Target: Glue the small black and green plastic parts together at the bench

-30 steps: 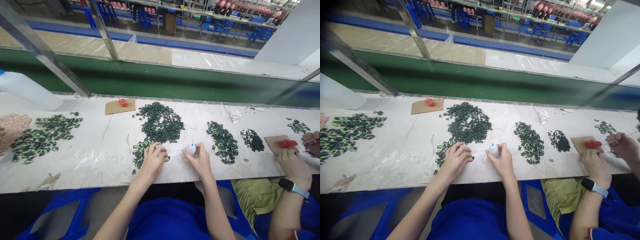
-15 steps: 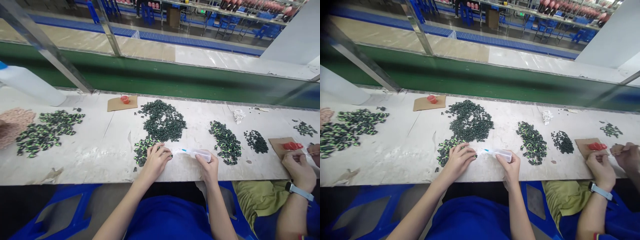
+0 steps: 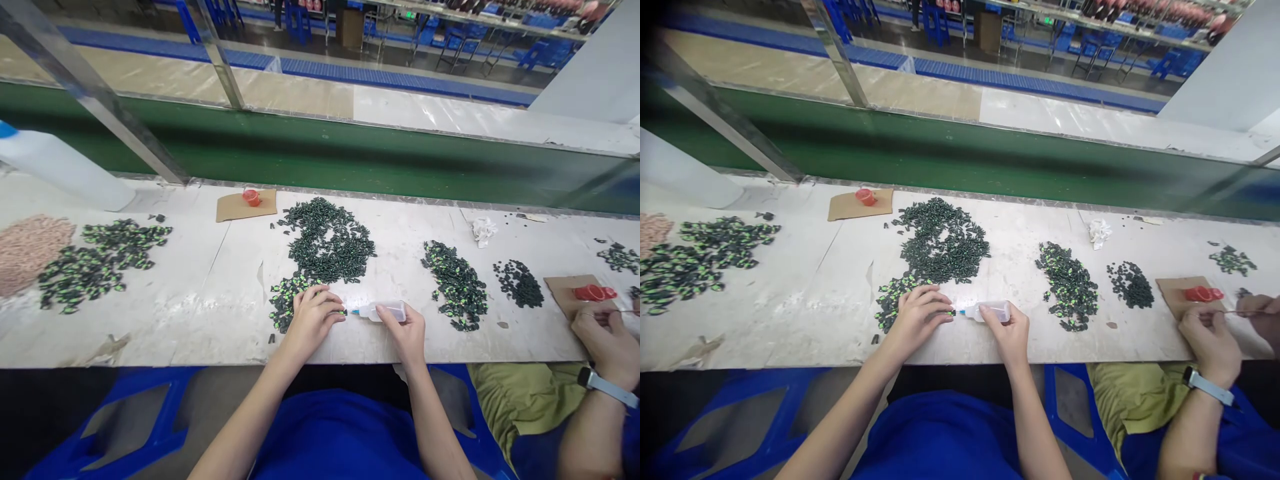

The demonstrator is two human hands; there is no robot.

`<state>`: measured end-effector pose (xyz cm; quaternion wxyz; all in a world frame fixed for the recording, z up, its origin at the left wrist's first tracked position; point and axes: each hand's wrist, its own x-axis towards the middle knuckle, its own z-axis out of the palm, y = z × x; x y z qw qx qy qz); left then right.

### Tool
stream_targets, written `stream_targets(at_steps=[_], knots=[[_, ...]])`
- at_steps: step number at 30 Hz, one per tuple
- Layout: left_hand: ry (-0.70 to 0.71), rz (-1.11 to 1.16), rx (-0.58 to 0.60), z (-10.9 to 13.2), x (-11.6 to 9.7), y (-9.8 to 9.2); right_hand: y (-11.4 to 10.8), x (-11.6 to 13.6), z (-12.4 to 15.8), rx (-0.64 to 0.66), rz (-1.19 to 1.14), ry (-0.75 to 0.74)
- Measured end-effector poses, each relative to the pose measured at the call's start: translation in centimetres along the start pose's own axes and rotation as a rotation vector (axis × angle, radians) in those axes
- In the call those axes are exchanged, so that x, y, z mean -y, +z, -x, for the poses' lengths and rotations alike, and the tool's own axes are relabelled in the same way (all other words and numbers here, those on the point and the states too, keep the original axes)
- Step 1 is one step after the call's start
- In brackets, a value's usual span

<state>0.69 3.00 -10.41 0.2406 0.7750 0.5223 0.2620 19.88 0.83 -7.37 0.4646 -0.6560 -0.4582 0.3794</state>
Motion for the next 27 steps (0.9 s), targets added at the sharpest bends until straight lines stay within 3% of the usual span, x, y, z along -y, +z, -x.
stream_targets(at_steps=[27], knots=[[0.016, 0.008, -0.038, -0.02, 0.18, 0.19, 0.16, -0.25, -0.14, 0.044, 0.001, 0.009]])
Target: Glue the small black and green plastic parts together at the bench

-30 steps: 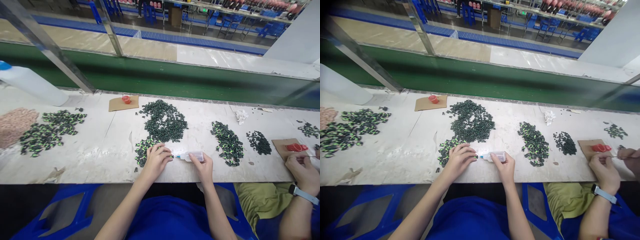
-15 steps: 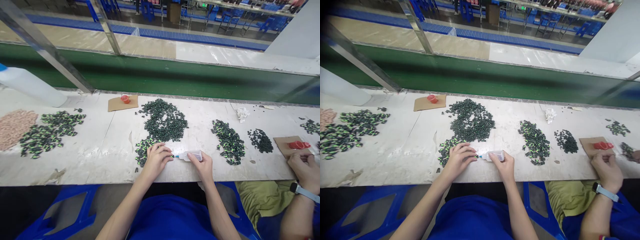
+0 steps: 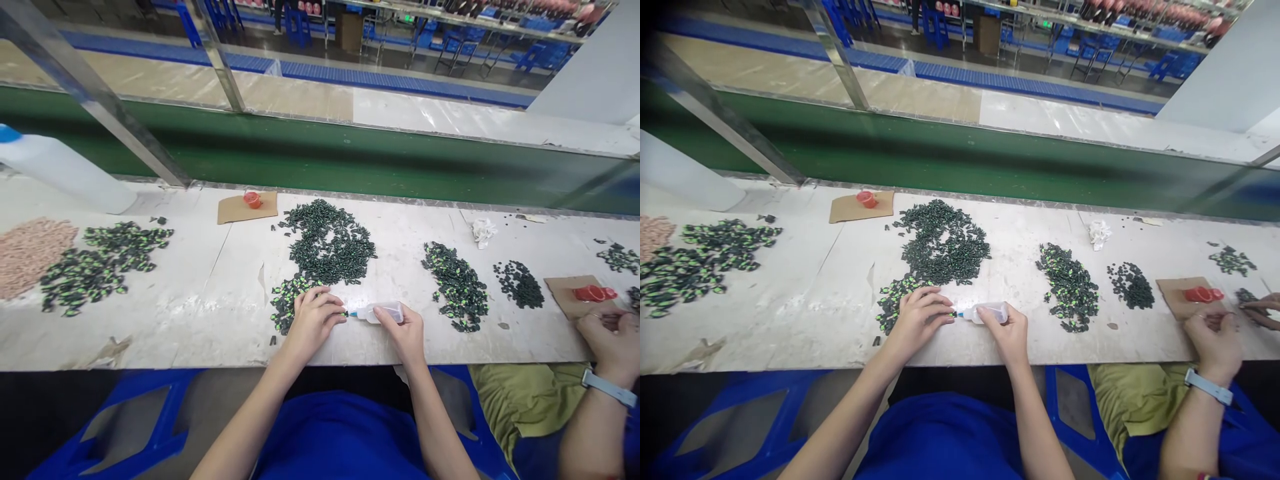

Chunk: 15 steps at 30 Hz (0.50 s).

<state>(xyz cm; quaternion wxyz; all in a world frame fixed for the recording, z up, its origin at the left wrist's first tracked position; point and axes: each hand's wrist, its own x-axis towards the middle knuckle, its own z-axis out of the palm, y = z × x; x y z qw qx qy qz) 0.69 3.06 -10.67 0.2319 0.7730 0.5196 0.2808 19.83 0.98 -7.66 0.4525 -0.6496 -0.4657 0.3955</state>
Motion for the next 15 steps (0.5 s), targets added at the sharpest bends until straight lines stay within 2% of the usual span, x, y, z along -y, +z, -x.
stream_targets(at_steps=[15], knots=[[0.001, -0.001, 0.003, -0.02, 0.03, 0.03, 0.03, -0.09, 0.01, -0.023, 0.002, -0.014]])
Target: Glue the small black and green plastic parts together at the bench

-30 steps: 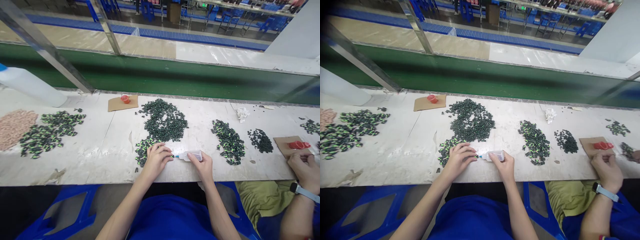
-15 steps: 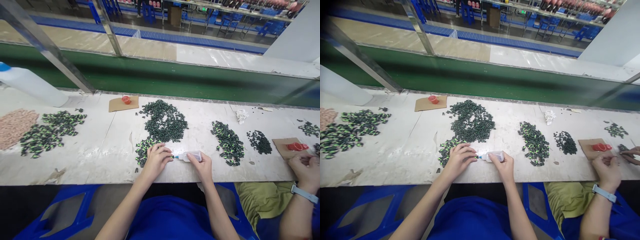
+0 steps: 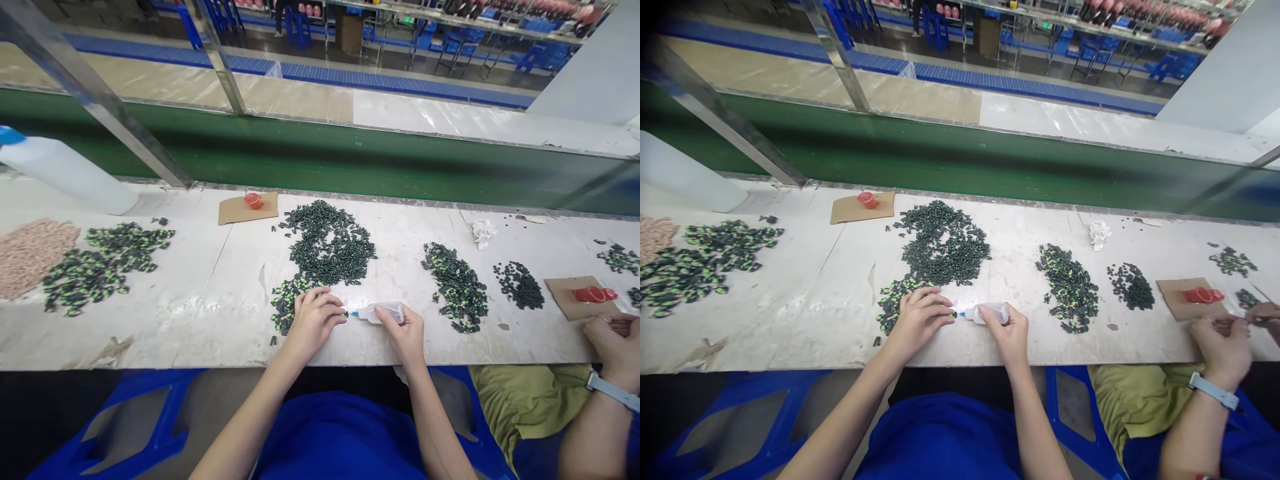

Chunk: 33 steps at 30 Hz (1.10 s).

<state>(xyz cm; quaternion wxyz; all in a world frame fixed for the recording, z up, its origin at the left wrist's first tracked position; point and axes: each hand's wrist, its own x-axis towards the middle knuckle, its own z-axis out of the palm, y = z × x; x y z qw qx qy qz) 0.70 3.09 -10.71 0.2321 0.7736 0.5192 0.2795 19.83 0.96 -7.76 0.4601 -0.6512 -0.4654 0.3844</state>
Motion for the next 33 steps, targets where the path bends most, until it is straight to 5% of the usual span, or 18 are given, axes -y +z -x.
stream_targets(at_steps=[18, 26, 33], knots=[[-0.031, 0.021, 0.006, 0.0, -0.1, 0.1, -0.2, 0.0, -0.1, 0.009, -0.05, 0.012], [0.041, -0.012, 0.045, -0.3, -0.4, -0.6, -0.9, -1.0, -0.6, -0.205, -0.224, -0.05], [-0.002, -0.182, -0.144, -2.9, -1.2, -1.2, 0.3, -1.4, -2.1, -0.279, -0.166, -0.098]])
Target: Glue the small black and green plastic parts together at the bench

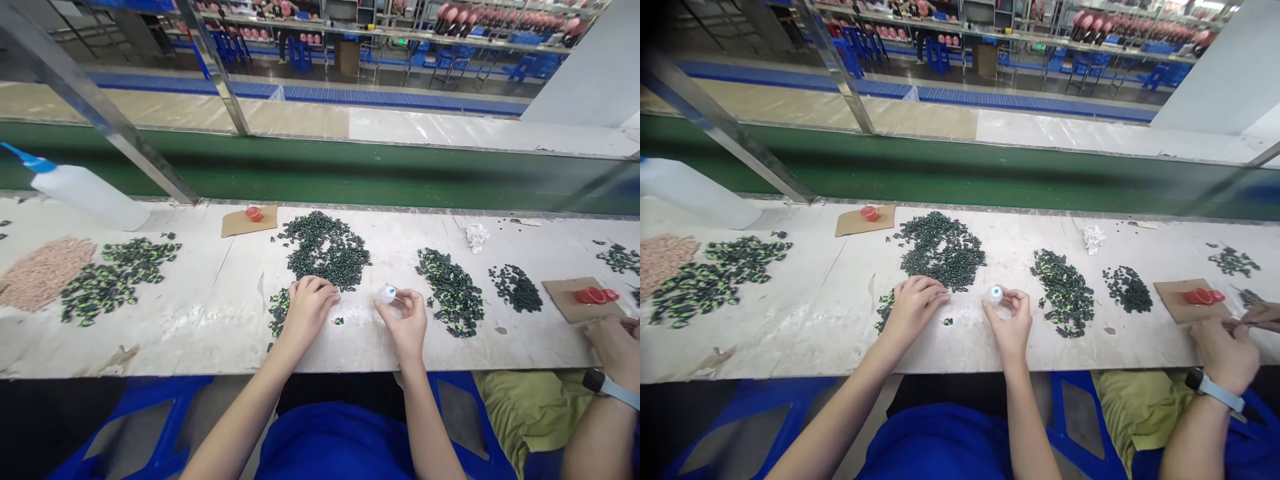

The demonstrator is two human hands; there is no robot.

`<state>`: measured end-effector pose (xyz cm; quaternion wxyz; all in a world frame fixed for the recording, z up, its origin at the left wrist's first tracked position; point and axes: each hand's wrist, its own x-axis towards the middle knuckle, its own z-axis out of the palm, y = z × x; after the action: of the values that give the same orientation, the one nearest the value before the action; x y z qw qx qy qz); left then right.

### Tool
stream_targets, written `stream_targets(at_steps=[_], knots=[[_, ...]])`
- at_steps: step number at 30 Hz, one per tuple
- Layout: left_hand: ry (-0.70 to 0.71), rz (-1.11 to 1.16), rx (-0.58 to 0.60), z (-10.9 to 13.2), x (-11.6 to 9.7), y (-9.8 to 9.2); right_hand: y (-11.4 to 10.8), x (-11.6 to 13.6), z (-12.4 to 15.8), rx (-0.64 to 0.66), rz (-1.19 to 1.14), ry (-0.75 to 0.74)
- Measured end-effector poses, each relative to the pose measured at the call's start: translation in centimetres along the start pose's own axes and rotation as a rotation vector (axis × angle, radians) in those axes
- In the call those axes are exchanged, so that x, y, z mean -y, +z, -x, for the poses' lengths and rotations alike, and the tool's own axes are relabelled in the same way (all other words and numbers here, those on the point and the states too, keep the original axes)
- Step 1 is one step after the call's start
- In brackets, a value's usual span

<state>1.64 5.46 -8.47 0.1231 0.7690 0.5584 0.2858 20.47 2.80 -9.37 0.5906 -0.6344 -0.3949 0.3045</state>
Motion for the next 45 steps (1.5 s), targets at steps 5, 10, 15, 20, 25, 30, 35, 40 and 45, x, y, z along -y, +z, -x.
stream_targets(at_steps=[5, 10, 15, 20, 25, 30, 35, 40, 45], knots=[[0.103, -0.173, -0.056, -1.1, -0.5, 1.3, 0.0, 0.2, 0.5, 0.015, 0.059, -0.044], [0.244, -0.25, -0.014, -1.5, 0.0, 1.8, -0.3, 1.3, 3.7, -0.129, 0.085, -0.186], [0.321, -0.227, -0.093, -1.0, -0.2, 1.1, 0.8, 2.1, 5.8, 0.124, -0.031, 0.079], [0.483, -0.106, -0.203, 0.8, -0.6, -0.3, 2.0, 2.1, 4.4, 0.317, -0.256, 0.376], [0.511, -0.085, -0.211, 2.0, -0.7, -0.7, 2.0, 1.8, 3.3, 0.388, -0.298, 0.431], [0.506, -0.058, -0.21, 2.5, -0.3, -0.2, 2.1, 1.7, 3.1, 0.429, -0.296, 0.475], [0.285, -0.044, -0.096, 3.5, -0.2, -0.1, 1.5, 1.6, 2.5, 0.468, -0.233, 0.452], [0.109, -0.073, -0.009, 4.6, -0.2, 0.7, 0.8, 1.1, 2.6, 0.429, -0.141, 0.301], [0.105, -0.022, -0.012, 4.5, -0.4, 1.6, 1.0, 0.8, 3.9, 0.384, -0.079, 0.241]])
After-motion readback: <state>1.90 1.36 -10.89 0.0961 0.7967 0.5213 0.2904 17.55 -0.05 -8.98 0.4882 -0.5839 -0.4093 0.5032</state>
